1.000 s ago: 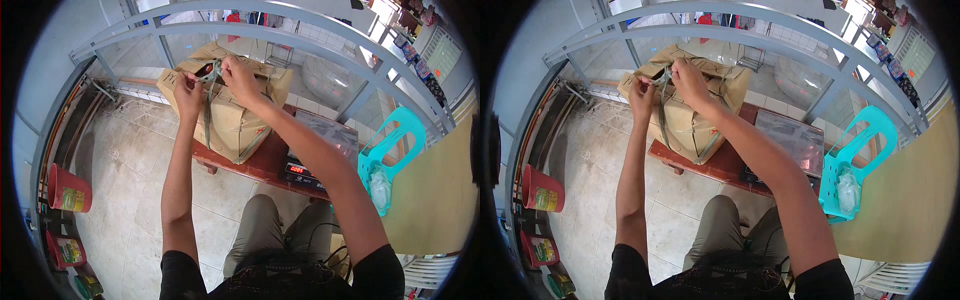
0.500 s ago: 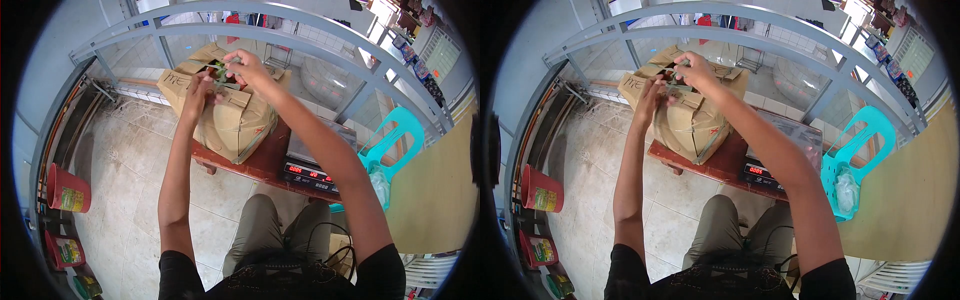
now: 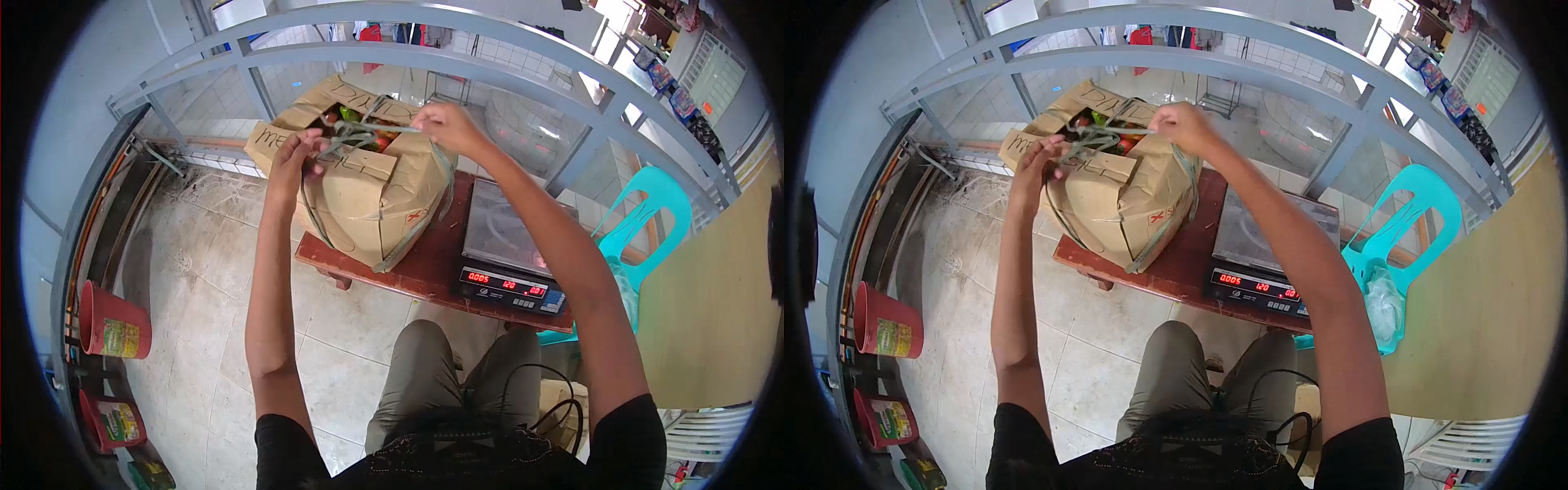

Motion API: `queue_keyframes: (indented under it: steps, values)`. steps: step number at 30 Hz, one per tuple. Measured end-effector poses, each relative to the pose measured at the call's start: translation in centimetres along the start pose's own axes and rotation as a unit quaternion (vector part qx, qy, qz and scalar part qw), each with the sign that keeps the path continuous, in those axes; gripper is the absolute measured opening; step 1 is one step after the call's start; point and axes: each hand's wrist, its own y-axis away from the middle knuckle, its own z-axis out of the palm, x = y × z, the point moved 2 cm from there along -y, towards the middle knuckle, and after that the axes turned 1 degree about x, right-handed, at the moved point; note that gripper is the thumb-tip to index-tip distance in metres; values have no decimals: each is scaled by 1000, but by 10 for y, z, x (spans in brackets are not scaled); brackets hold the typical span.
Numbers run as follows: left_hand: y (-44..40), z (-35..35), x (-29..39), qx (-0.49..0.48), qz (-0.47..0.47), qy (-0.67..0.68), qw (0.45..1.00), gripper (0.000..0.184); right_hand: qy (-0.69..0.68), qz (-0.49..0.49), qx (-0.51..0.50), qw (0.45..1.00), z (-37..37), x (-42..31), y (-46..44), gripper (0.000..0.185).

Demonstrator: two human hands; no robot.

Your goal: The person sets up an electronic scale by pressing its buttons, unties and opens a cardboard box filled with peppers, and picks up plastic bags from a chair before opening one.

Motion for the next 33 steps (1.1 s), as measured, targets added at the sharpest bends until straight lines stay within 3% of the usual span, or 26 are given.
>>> queue_keyframes:
  steps: [3, 6, 7, 9, 10, 13, 14, 15, 17, 18, 19, 20, 21, 23, 24, 25, 26, 27, 29, 30, 31, 33]
  values:
    - [-18, 18, 29, -45, 7, -108, 993, 34, 22, -8, -93, 995, 19, -14, -4, 17]
    - [-46, 25, 16, -85, 64, -205, 973, 37, -94, -67, -59, 992, 24, -57, -9, 20]
    - [-49, 28, 15, -92, 88, -255, 959, 38, -134, -26, -56, 989, 17, -69, -8, 22]
    - [-53, 35, 7, -119, 23, -308, 944, 30, -212, 59, -50, 974, 3, -86, -2, 26]
    - [-56, 38, 6, -131, -8, -333, 934, 26, -239, 33, -5, 970, 0, -78, -1, 26]
    - [-78, 15, -18, -46, 203, -401, 892, 18, -224, 69, 47, 971, -21, -60, 3, 24]
    - [-75, -1, -15, -30, 131, -245, 960, 22, -195, 87, 54, 975, -22, -52, 5, 24]
    - [-95, -36, -32, 77, 233, -350, 904, 26, -166, 105, 61, 979, -24, -45, 9, 24]
    - [-108, -108, -32, 185, 134, -239, 944, 28, -135, 124, 66, 981, -28, -35, 17, 23]
    - [-85, -109, -12, 278, 4, 78, 957, 25, -135, 124, 61, 981, -27, -32, 22, 23]
    - [-82, -151, -22, 287, 31, 170, 942, 24, -135, 122, 56, 982, -27, -31, 27, 22]
    - [-77, -196, -27, 226, 50, 244, 942, 25, -150, 123, 56, 979, -31, -31, 33, 22]
    - [-69, -247, -37, 195, 68, 380, 902, 28, -164, 125, 57, 977, -38, -30, 41, 23]
    - [-28, -339, -61, 211, 91, 341, 912, 32, -178, 133, 81, 972, -54, -21, 55, 23]
    - [-1, -366, -75, 425, 39, 244, 871, 30, -178, 138, 103, 969, -60, -8, 61, 23]
    - [21, -404, -105, 465, 18, 119, 877, 24, -177, 142, 124, 966, -63, 4, 66, 23]
    - [38, -427, -137, 320, -106, -108, 935, 20, -168, 166, 113, 965, -64, 17, 70, 22]
    - [55, -445, -165, 145, -146, -346, 915, 23, -159, 188, 103, 964, -64, 30, 73, 22]
    - [100, -291, -89, 210, -397, -358, 818, 39, -98, 178, 112, 973, -58, 51, 75, 21]
    - [93, -275, -100, 172, -233, -510, 810, 41, -46, 146, 129, 980, -52, 56, 75, 21]
    - [89, -259, -111, 165, -64, -667, 723, 45, 6, 112, 146, 983, -48, 56, 73, 21]
    - [81, -151, -74, 165, 114, -493, 847, 42, 86, -32, 223, 971, -39, 38, 62, 19]
